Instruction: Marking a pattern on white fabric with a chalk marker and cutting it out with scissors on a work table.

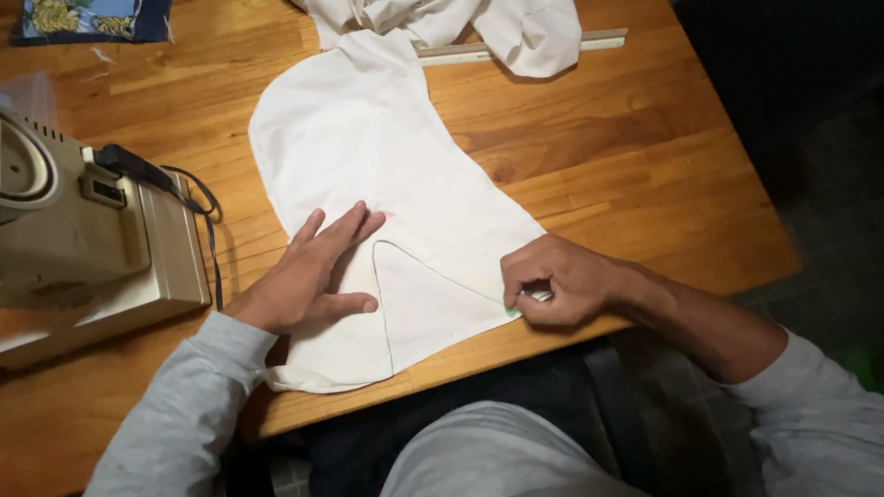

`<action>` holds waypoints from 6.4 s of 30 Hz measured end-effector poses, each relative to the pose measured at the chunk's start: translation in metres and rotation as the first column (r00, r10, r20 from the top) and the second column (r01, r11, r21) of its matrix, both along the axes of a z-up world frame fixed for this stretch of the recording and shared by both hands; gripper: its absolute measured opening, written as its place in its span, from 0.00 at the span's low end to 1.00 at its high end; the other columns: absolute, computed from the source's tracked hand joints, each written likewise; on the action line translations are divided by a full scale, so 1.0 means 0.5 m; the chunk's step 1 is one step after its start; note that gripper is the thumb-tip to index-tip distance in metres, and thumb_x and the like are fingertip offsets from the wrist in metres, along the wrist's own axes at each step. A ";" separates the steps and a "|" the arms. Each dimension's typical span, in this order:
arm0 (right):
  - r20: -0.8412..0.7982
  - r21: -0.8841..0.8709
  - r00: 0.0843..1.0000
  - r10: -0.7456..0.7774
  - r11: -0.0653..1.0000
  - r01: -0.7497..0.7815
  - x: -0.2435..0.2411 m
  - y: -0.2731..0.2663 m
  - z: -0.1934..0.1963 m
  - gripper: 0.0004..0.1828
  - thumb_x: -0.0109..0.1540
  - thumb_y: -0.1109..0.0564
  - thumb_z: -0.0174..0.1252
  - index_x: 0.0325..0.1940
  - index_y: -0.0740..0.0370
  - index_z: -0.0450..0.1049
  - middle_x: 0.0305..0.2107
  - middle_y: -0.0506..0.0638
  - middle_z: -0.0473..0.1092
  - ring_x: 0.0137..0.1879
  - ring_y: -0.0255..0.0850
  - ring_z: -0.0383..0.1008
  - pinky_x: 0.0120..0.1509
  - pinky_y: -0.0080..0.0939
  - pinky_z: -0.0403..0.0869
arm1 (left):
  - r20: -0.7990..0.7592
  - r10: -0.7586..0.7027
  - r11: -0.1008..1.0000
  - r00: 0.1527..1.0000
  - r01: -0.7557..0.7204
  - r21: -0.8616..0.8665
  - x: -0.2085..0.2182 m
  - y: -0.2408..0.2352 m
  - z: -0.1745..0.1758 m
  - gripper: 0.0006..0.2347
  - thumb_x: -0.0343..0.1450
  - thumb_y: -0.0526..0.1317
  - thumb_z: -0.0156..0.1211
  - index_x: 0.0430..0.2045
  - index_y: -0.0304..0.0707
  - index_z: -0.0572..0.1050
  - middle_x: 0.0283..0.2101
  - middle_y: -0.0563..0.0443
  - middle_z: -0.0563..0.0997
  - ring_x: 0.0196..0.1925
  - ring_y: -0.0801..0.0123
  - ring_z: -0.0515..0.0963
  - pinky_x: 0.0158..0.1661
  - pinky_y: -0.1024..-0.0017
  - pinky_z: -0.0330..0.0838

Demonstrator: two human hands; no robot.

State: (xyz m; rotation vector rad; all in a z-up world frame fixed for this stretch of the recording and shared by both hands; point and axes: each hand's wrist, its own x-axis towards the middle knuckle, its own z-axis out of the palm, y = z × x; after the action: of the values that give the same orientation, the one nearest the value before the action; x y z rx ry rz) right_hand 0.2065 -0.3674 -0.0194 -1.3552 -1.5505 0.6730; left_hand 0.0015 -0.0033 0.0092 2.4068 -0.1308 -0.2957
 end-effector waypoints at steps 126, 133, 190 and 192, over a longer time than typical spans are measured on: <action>0.057 -0.193 0.931 -0.361 0.911 0.365 -0.198 0.203 -0.005 0.06 0.64 0.58 0.74 0.43 0.62 0.89 0.28 0.59 0.82 0.30 0.49 0.82 0.36 0.49 0.78 | 0.106 -0.106 0.994 0.989 0.107 -0.007 -0.024 -0.005 -0.001 0.63 0.66 0.62 0.84 0.87 0.23 0.44 0.88 0.38 0.64 0.91 0.49 0.56 0.88 0.41 0.27; -0.022 -0.107 0.987 -0.158 0.982 0.155 -0.263 0.148 0.008 0.02 0.67 0.56 0.73 0.40 0.54 0.87 0.31 0.51 0.83 0.35 0.48 0.88 0.39 0.45 0.82 | 0.082 -0.099 0.995 0.992 0.101 -0.024 -0.022 -0.006 0.002 0.64 0.65 0.60 0.86 0.87 0.23 0.43 0.88 0.42 0.64 0.92 0.52 0.55 0.88 0.43 0.26; 0.175 -0.127 0.912 -0.371 0.910 0.395 -0.181 0.228 -0.016 0.08 0.70 0.53 0.69 0.47 0.59 0.86 0.33 0.59 0.81 0.38 0.58 0.85 0.41 0.55 0.80 | 0.037 -0.095 0.995 0.995 0.096 -0.025 -0.018 -0.008 0.011 0.65 0.64 0.59 0.88 0.87 0.23 0.42 0.88 0.42 0.64 0.92 0.52 0.54 0.88 0.45 0.26; 0.172 -0.139 0.937 -0.304 0.934 0.329 -0.239 0.173 -0.033 0.08 0.71 0.50 0.68 0.46 0.56 0.85 0.33 0.56 0.81 0.40 0.56 0.87 0.42 0.54 0.81 | 0.041 -0.089 0.995 0.995 0.091 -0.031 -0.019 -0.006 0.011 0.65 0.64 0.58 0.88 0.87 0.23 0.42 0.88 0.42 0.65 0.92 0.52 0.54 0.88 0.45 0.26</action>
State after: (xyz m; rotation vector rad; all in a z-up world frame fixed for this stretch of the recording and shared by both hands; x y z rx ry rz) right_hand 0.0872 -0.2807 -0.0356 -1.7700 -1.3657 0.5167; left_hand -0.0081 -0.0064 0.0149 2.3785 -0.2608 -0.2855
